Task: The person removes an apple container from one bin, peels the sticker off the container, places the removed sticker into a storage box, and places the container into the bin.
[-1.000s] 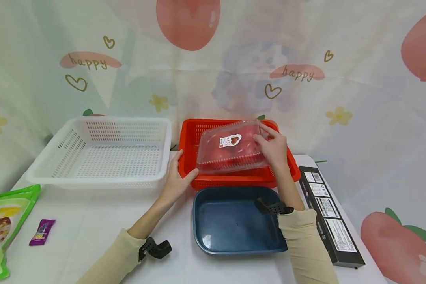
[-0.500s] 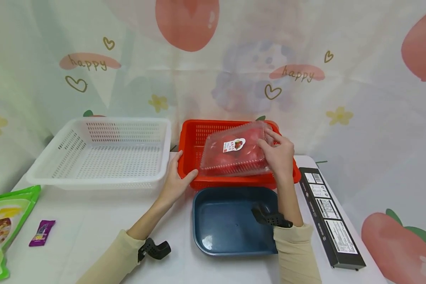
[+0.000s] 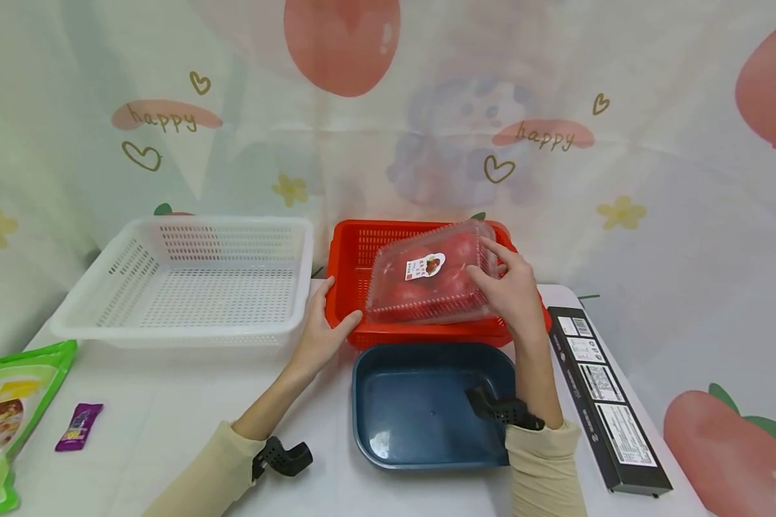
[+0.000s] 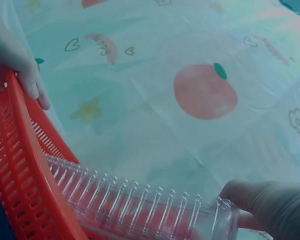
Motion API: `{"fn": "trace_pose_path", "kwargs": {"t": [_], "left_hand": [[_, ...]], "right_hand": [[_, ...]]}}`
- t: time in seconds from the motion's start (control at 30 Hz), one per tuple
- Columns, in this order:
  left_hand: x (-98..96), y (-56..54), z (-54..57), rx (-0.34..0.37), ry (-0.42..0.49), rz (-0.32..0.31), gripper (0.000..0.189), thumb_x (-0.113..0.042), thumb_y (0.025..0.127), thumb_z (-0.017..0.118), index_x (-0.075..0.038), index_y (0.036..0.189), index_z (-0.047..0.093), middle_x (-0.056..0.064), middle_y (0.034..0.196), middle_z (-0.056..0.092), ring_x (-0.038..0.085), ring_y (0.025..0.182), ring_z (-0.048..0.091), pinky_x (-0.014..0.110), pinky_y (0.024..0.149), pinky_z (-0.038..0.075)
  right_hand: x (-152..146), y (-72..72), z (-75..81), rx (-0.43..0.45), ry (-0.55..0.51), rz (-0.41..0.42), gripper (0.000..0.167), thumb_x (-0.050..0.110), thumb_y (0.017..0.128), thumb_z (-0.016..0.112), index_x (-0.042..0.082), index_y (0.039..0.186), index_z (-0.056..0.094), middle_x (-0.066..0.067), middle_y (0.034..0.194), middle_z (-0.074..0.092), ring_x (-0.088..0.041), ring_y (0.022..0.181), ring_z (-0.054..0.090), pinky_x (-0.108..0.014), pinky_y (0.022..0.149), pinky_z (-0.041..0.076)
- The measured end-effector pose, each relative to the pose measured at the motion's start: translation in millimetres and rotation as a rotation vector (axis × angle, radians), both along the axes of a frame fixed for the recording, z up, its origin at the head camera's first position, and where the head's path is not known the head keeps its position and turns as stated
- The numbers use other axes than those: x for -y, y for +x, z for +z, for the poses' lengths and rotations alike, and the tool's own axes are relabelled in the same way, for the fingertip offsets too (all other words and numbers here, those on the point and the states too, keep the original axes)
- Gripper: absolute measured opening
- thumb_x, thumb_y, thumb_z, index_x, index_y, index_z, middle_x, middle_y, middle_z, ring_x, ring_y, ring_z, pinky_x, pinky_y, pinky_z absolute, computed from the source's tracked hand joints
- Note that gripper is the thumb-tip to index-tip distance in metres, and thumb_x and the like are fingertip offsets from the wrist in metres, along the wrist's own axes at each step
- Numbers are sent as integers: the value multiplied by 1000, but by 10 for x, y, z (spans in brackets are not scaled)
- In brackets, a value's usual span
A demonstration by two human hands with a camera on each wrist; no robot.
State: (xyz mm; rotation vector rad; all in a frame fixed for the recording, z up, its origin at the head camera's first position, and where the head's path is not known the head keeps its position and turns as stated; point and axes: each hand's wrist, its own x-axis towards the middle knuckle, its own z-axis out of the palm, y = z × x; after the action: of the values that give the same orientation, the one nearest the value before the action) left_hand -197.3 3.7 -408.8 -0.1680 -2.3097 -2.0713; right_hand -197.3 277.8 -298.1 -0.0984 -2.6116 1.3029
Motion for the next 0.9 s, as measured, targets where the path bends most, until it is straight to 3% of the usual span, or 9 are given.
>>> {"fn": "trace_pose_path", "kwargs": {"t": [0.27,0.4,0.47,0.57,0.7,0.77,0.9], "left_hand": [[-4,1,-8,-3,3,-7,88,-24,82,74,-26,152,21,-5,146,36,23,129,44,42,94,54],[-9,7,1,3,-2,-3,88,-24,82,75,-26,152,21,-6,146,36,21,128,45,41,93,54],[-5,10,6,3,-7,-2,88,-24,82,75,-26,152,21,-5,146,36,22,128,44,41,94,54],[-2,9,4,0,-9,-7,87,-25,83,74,-25,152,21,-4,148,35,25,130,44,42,94,54],[4,6,1,-7,7,-20,86,-26,84,73,-25,152,20,-1,149,33,30,132,42,43,95,53],[9,3,2,-11,12,-24,86,-27,84,73,-25,152,20,0,150,33,29,131,43,43,95,53],[19,-4,-1,-10,3,-21,86,-27,84,73,-26,152,20,2,151,32,24,129,43,42,95,53]], "right_hand": [[-1,22,-14,-32,19,-19,65,38,91,65,19,148,41,-20,147,45,-39,112,58,-47,85,52],[28,-6,-59,-76,-16,-83,60,36,89,67,19,144,48,-16,143,51,-32,105,62,-39,82,54],[60,-22,-78,-111,-67,-120,54,33,89,68,21,140,53,-12,135,57,-22,96,64,-29,79,55],[95,-33,-80,-189,-160,-169,45,28,87,71,22,131,61,-5,107,66,-11,77,60,-16,72,54],[91,-23,-45,-282,-261,-202,38,21,85,73,19,123,68,6,75,60,-7,60,53,-12,64,53],[71,-17,-28,-312,-320,-215,35,18,84,74,17,119,70,7,72,59,-7,58,52,-12,64,53],[38,-25,-12,-353,-494,-218,29,13,82,76,12,111,72,5,80,63,-9,61,52,-14,63,54]]}}
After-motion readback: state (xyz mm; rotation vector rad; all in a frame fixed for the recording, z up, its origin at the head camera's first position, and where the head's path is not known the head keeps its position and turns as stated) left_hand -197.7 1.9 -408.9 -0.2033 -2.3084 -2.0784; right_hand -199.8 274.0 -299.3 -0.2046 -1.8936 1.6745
